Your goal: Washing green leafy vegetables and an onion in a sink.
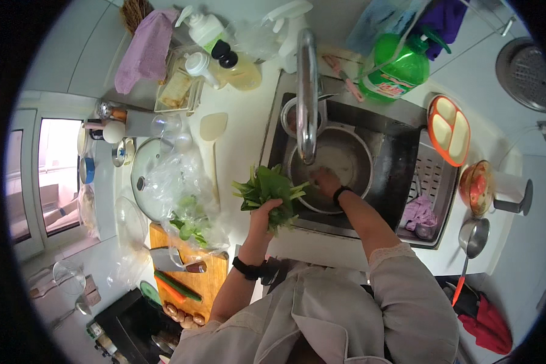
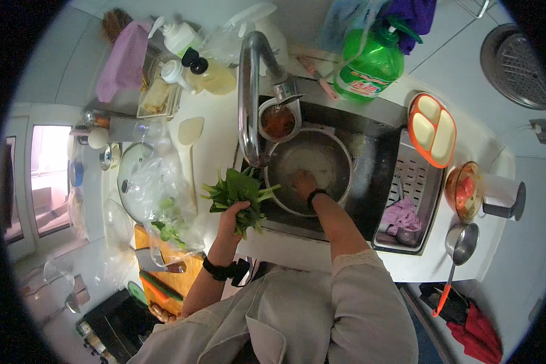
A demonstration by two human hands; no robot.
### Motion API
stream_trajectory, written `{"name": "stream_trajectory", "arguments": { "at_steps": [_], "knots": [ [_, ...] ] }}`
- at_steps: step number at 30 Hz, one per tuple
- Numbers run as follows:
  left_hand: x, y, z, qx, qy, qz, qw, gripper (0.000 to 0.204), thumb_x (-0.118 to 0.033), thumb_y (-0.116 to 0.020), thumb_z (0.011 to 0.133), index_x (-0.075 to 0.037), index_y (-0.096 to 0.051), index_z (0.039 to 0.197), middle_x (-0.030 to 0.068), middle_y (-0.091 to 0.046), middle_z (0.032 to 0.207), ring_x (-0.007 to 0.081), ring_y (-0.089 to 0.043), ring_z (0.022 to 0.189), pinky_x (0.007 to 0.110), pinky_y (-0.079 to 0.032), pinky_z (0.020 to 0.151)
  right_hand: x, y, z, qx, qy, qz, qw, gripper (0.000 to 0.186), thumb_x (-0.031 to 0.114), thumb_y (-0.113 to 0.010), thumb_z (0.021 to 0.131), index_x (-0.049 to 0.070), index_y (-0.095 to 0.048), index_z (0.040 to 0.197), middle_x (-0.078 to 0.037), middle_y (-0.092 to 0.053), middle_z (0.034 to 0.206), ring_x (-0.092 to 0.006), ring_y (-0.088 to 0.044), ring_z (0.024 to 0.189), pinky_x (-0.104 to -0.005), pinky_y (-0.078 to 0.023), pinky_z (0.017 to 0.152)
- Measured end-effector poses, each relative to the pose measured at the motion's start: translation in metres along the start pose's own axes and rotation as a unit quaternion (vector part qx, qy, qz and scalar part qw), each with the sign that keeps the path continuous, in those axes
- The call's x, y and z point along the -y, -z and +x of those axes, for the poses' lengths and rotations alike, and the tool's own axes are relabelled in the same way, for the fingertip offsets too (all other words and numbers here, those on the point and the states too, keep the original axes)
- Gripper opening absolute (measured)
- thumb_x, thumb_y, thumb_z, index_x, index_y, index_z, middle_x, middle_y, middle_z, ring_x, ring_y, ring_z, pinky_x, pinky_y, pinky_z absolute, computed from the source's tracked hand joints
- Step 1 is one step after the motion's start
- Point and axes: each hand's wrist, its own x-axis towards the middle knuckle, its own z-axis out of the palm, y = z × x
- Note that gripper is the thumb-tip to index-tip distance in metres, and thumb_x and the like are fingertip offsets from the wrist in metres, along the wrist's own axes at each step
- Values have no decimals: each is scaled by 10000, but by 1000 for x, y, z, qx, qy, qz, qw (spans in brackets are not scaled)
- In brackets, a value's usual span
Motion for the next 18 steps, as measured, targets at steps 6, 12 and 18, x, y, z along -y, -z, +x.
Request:
{"name": "stream_trajectory", "arguments": {
  "at_steps": [6,12,18],
  "knots": [
    [9,10,5,6,-9,-33,999,260,15,-575,689,1,-545,946,99,-577,854,215,-587,739,311,-504,616,-24,-27,10,74,-24,159,984,529,251,-601,782,129,-387,1251,-123,-322,1321,-314,-361,1158,-427,-342,925],
    [-2,-4,1,14,15,-15,1000,211,-44,-587,704,-5,-550,908,95,-578,833,211,-584,730,312,-503,631,-79,-92,6,39,-28,385,922,467,384,-436,862,44,-441,1182,-158,-463,1169,-307,-453,1049,-380,-361,877],
    [-4,-1,-7,-10,5,-14,1000,199,-81,-592,717,-10,-551,898,91,-579,823,206,-583,725,317,-505,620,-18,-11,-19,40,-136,257,956,310,266,-426,876,32,-541,1044,-149,-546,1019,-306,-514,891,-390,-413,782]
  ]
}}
